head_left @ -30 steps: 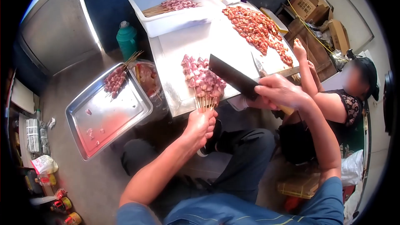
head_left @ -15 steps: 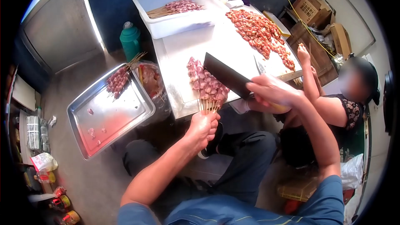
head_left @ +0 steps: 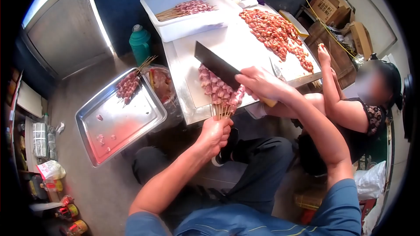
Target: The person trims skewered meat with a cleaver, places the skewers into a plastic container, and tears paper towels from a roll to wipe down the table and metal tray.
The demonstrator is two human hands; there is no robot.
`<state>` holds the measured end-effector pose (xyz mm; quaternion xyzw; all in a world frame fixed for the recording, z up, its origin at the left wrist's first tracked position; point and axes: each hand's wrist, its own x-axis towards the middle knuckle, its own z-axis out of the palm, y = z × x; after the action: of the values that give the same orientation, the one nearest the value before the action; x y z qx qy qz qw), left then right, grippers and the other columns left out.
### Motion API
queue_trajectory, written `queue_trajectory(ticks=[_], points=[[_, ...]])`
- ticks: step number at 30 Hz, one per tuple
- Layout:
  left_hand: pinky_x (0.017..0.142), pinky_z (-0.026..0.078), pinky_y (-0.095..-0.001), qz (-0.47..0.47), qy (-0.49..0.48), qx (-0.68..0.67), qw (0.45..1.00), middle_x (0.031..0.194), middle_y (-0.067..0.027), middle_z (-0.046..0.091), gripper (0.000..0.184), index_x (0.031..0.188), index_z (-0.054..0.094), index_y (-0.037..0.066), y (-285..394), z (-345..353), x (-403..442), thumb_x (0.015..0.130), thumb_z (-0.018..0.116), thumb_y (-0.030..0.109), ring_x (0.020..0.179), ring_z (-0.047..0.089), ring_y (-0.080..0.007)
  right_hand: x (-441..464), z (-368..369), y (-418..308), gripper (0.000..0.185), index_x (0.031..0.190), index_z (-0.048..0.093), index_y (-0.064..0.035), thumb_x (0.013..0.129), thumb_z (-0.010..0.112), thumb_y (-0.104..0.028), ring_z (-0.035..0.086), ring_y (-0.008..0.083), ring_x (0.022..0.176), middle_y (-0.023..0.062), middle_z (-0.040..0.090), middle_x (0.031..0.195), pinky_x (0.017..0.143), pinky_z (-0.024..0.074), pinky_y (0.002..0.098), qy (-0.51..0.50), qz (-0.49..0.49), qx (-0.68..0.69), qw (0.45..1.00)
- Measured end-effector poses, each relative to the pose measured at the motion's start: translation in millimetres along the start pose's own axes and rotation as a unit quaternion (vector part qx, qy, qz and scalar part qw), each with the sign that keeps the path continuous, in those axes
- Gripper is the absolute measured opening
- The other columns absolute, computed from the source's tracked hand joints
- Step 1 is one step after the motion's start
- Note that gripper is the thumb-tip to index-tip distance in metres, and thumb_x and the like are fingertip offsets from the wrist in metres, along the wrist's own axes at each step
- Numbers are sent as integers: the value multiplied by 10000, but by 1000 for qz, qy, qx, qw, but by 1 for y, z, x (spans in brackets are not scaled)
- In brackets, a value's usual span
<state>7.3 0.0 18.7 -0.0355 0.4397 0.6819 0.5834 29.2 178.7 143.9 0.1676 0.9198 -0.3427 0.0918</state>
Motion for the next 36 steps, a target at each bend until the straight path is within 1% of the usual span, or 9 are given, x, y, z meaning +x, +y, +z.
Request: queue_trajectory(ticks=[3, 6, 8, 12, 15, 18, 25, 33, 36], points=[[371, 172, -223, -7, 0, 3, 1000, 574, 67, 347, 89, 858, 511, 75, -2, 1, -1, 922, 532, 134, 414, 256, -40, -36, -23, -5, 406, 746, 546, 14, 972, 500, -320, 552, 120, 522, 48, 552, 617, 499, 448, 272, -13, 57, -41, 997], [370, 175, -222, -9, 7, -4, 1000, 571, 67, 344, 106, 859, 513, 74, -3, 2, -2, 937, 524, 146, 412, 257, -41, -66, -40, 5, 409, 738, 542, 11, 973, 506, -322, 548, 114, 522, 47, 546, 616, 494, 441, 265, -60, 117, 6, 991], [370, 175, -223, -9, 7, -2, 1000, 571, 66, 344, 110, 861, 513, 73, -3, 2, -2, 939, 524, 150, 411, 257, -41, -71, -44, 12, 386, 790, 575, 22, 972, 520, -314, 527, 82, 495, 25, 551, 601, 471, 436, 243, -47, 88, 33, 995], [371, 174, -224, -14, 6, 7, 1000, 571, 63, 344, 109, 867, 513, 73, -2, 3, -1, 938, 525, 154, 412, 259, -42, -38, -38, 4, 391, 780, 577, 21, 961, 524, -321, 567, 119, 539, 48, 574, 626, 511, 459, 278, 6, 5, -8, 1000], [371, 174, -225, -6, 0, 9, 1000, 569, 63, 342, 107, 868, 513, 73, 0, 4, -2, 935, 529, 154, 414, 259, -42, -4, -14, -16, 382, 784, 569, 15, 959, 523, -321, 551, 111, 515, 37, 564, 626, 502, 454, 282, 66, 2, 29, 997], [371, 173, -225, -7, 4, 13, 1000, 571, 64, 344, 104, 869, 514, 74, 1, 2, 1, 934, 528, 154, 414, 259, -42, 11, -7, -7, 381, 803, 564, 27, 970, 503, -310, 571, 125, 526, 52, 573, 633, 513, 473, 289, -23, -2, -71, 997], [373, 172, -222, -6, 4, -1, 1000, 578, 63, 348, 99, 873, 514, 71, -1, 3, 0, 934, 525, 148, 416, 258, -40, -51, -36, -4, 393, 747, 553, 29, 969, 491, -290, 560, 117, 524, 42, 558, 616, 496, 452, 279, -35, 81, -37, 995], [374, 163, -225, -3, -4, 0, 1000, 570, 66, 339, 80, 864, 511, 72, -1, 2, 2, 915, 537, 128, 412, 252, -40, -14, -24, -21, 391, 754, 553, 17, 960, 514, -313, 545, 115, 516, 34, 558, 620, 497, 435, 269, 61, -14, -26, 998], [375, 165, -223, -2, -4, 3, 1000, 570, 66, 342, 79, 862, 511, 72, 1, 3, 1, 916, 535, 125, 412, 252, -40, 8, -11, -10, 376, 773, 552, 19, 962, 512, -304, 546, 121, 508, 38, 562, 615, 490, 444, 269, 1, 29, -37, 999]])
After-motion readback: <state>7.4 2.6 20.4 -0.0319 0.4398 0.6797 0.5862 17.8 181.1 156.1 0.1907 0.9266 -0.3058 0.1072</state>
